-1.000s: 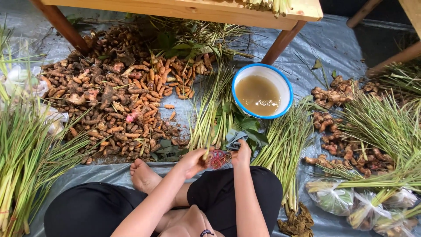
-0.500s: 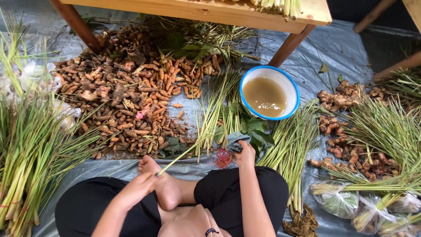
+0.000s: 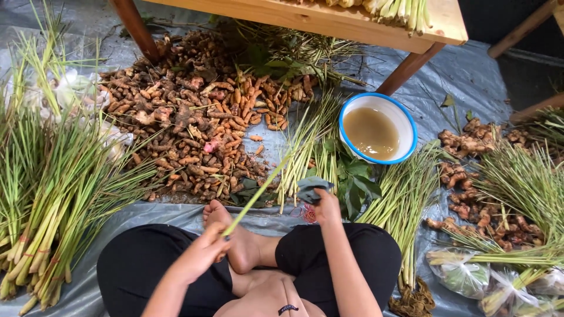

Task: Trimming lemongrass stalks with a small blade and sorting ginger roots on the floor and a low table.

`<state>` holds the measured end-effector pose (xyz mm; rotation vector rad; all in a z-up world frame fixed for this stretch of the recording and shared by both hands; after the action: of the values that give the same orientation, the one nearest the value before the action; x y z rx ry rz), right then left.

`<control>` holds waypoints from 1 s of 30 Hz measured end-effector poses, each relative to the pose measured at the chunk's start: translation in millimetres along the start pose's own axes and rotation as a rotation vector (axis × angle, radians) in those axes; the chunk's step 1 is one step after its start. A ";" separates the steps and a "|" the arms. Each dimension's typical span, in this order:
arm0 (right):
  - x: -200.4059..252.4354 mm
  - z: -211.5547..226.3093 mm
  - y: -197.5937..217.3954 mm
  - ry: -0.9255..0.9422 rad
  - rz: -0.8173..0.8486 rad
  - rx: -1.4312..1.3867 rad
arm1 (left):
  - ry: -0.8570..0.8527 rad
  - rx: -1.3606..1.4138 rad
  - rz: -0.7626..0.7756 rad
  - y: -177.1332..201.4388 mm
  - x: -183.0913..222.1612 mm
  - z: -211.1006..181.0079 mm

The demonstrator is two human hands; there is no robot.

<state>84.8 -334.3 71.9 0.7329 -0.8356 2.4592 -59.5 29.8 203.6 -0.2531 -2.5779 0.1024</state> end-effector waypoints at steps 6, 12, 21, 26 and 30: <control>31.1 -11.4 -58.8 -0.024 0.055 0.029 | -0.083 -0.150 -0.022 -73.8 -39.6 -18.4; 54.3 -1.5 -74.6 -0.017 0.294 -0.108 | -0.180 0.116 -0.026 -83.4 -54.1 -5.3; 97.6 4.6 -93.9 -0.038 0.390 -0.172 | -0.180 -0.071 -0.083 -88.9 -47.5 -4.1; 120.5 11.6 -117.3 0.018 0.416 -0.073 | -0.086 -0.180 -0.063 -89.2 -35.4 -11.0; 107.8 16.2 -112.8 0.048 0.278 -0.108 | -0.122 -0.417 -0.071 -77.5 -26.3 -15.6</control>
<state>70.0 -238.7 195.4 0.5480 -1.1071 2.6344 -41.7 -51.1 213.0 -0.3148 -2.7047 -0.4637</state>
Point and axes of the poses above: each hand's wrist, its own x-axis away from the middle knuckle, its own y-axis out of the back of the hand, z = x × y, the point moved 6 cm from there along -x, towards the middle knuckle
